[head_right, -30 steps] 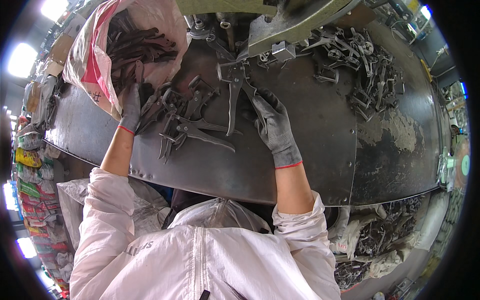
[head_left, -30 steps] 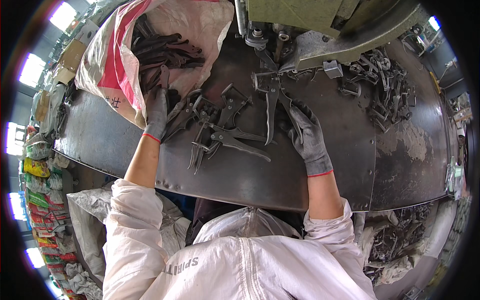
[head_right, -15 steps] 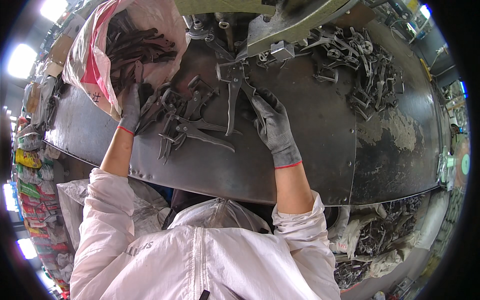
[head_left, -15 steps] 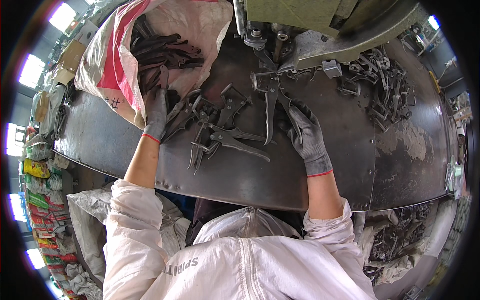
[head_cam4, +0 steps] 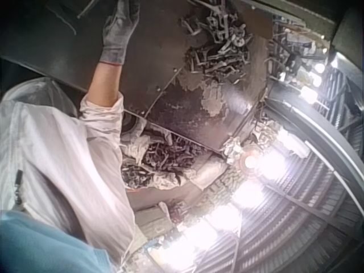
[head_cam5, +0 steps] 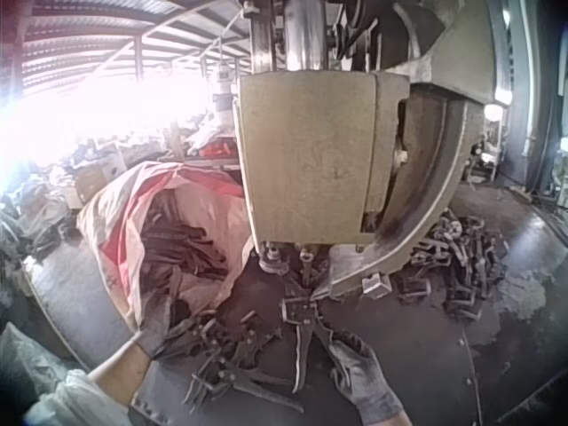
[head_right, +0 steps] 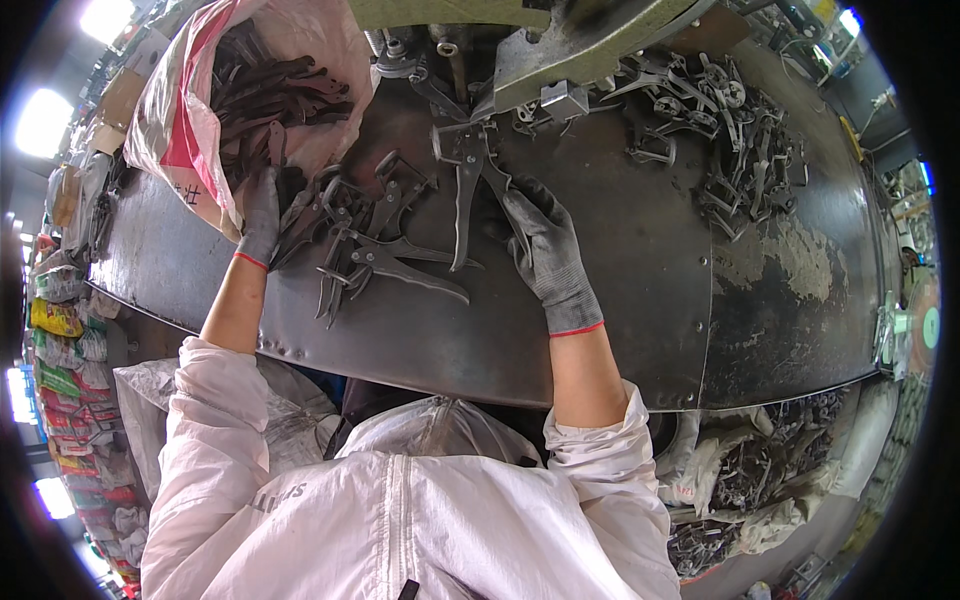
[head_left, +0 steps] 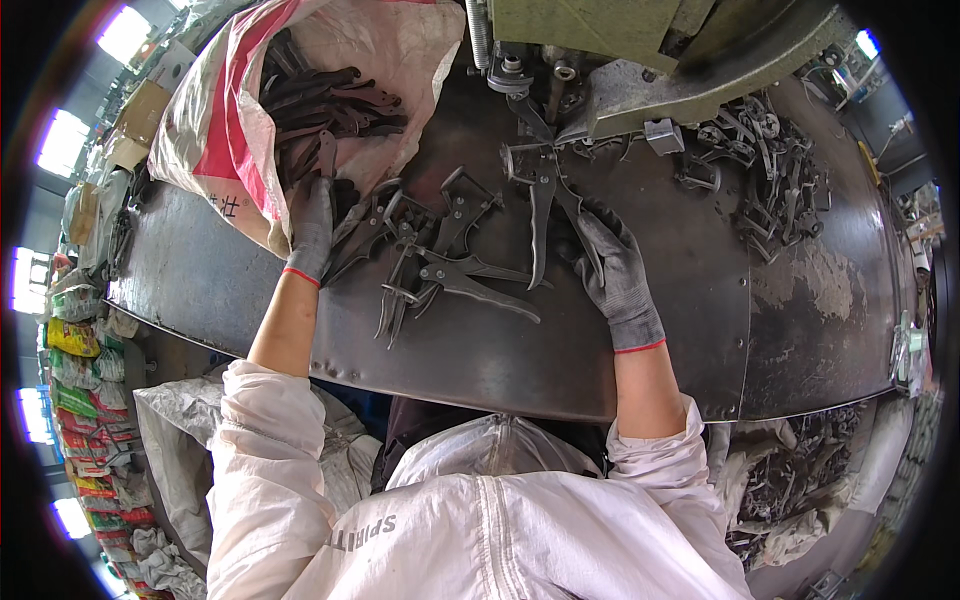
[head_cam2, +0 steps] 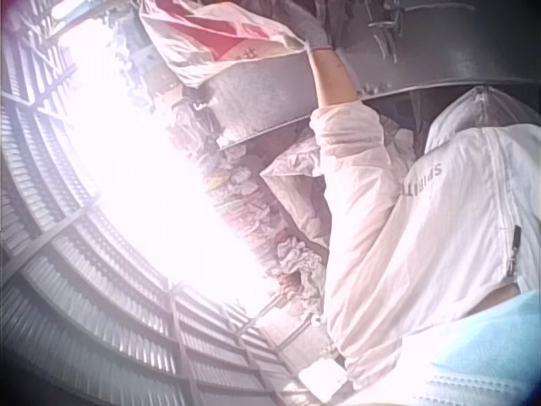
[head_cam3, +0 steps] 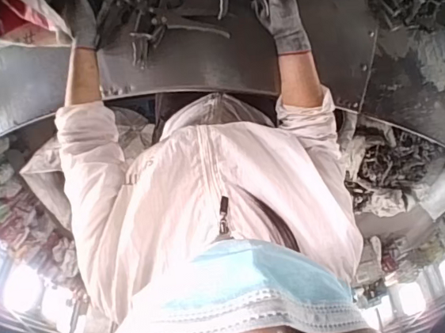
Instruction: The person places assembled metal tools into a large bag on the floor, then takes metal parts from a bag and a pile to assemble them using a riveting machine, setting the assembled tools onto the table.
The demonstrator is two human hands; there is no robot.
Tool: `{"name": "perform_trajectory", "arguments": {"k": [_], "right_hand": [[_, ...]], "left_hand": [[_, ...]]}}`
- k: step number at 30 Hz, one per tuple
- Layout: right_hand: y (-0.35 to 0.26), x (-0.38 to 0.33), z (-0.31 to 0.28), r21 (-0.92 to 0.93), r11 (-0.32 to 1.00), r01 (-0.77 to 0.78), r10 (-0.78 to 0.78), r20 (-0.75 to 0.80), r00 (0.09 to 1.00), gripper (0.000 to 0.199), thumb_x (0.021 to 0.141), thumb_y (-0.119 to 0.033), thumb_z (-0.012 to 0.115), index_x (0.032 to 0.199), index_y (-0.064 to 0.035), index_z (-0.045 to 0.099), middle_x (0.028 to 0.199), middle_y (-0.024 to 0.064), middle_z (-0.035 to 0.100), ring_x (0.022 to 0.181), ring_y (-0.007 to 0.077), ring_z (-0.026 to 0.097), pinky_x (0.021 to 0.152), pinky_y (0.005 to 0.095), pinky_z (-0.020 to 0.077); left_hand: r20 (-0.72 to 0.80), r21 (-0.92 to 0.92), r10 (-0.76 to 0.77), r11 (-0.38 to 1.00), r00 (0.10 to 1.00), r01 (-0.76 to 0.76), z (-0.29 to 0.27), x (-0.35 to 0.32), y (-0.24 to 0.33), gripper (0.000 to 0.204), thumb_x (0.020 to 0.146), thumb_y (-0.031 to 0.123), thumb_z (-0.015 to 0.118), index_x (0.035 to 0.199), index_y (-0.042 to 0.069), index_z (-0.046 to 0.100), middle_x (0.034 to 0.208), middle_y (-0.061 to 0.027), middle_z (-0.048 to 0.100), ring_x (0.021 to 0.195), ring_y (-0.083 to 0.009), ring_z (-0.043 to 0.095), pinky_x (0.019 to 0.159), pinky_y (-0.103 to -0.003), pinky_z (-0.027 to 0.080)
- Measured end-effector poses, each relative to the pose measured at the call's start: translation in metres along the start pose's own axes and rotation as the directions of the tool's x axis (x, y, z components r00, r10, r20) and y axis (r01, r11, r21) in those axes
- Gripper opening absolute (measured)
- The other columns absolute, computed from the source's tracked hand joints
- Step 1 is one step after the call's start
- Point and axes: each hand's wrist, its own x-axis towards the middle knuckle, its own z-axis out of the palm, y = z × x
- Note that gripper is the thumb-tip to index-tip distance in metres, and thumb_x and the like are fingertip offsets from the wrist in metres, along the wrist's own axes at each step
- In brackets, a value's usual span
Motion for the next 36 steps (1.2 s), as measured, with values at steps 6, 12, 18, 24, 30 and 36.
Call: {"name": "perform_trajectory", "arguments": {"k": [6,12,18,24,30,36], "right_hand": [[0.0,0.001,0.0,0.003,1.0,0.004,-0.004,0.0,1.0,0.02,0.083,-0.002,0.059,0.104,-0.0053,0.058,0.099,0.0052,0.063,0.088,0.0133,0.063,0.07,0.0278,0.0555],[0.0,-0.003,0.001,-0.069,0.995,0.077,-0.077,0.005,0.997,0.02,0.083,-0.003,0.059,0.103,-0.0056,0.058,0.098,0.0048,0.063,0.088,0.0129,0.062,0.07,0.0278,0.0552],[-0.003,-0.002,0.001,-0.003,1.0,0.011,-0.011,-0.013,1.0,0.02,0.083,-0.003,0.06,0.103,-0.0054,0.057,0.097,0.0041,0.063,0.087,0.012,0.062,0.07,0.0268,0.0549],[0.005,0.001,-0.003,-0.134,0.982,0.136,-0.136,0.014,0.991,0.02,0.083,-0.003,0.059,0.103,-0.0057,0.057,0.096,0.0035,0.063,0.086,0.0107,0.062,0.068,0.0241,0.0544],[0.003,-0.002,0.001,-0.113,0.985,0.129,-0.127,0.024,0.992,0.021,0.084,-0.004,0.059,0.104,-0.0061,0.057,0.096,0.0036,0.063,0.087,0.0103,0.062,0.068,0.0239,0.0542],[-0.003,-0.003,0.002,-0.043,0.999,0.013,-0.014,-0.014,1.0,0.021,0.084,-0.004,0.059,0.105,-0.0056,0.057,0.099,0.0044,0.063,0.089,0.0116,0.062,0.069,0.0267,0.0547]], "left_hand": [[-0.005,0.001,0.022,1.0,1.0,-0.022,0.0,0.006,-0.011,0.037,0.089,0.029,0.042,0.1,-0.002,0.058,0.095,-0.0107,0.063,0.083,-0.0178,0.058,0.077,-0.032,0.044],[-0.024,0.043,0.05,0.998,0.998,-0.049,0.004,0.005,-0.009,0.036,0.089,0.029,0.042,0.099,-0.001,0.059,0.092,-0.0109,0.064,0.081,-0.0183,0.06,0.075,-0.032,0.045],[-0.003,-0.074,-0.034,0.997,0.999,0.034,0.006,-0.009,0.021,0.034,0.088,0.025,0.043,0.101,-0.002,0.057,0.092,-0.0117,0.062,0.082,-0.0198,0.057,0.076,-0.032,0.044],[-0.04,0.003,0.007,1.0,0.999,-0.007,0.003,-0.01,0.021,0.035,0.088,0.026,0.043,0.102,-0.002,0.057,0.092,-0.0111,0.062,0.081,-0.0194,0.057,0.076,-0.032,0.044],[0.002,-0.038,-0.031,0.999,1.0,0.031,0.001,-0.005,0.012,0.04,0.088,0.031,0.044,0.102,-0.003,0.058,0.097,-0.0107,0.062,0.085,-0.0182,0.056,0.078,-0.032,0.043],[0.013,-0.001,-0.015,1.0,1.0,0.015,0.003,-0.006,0.013,0.04,0.089,0.032,0.042,0.103,-0.002,0.058,0.099,-0.0107,0.062,0.086,-0.0184,0.056,0.079,-0.032,0.043]]}}
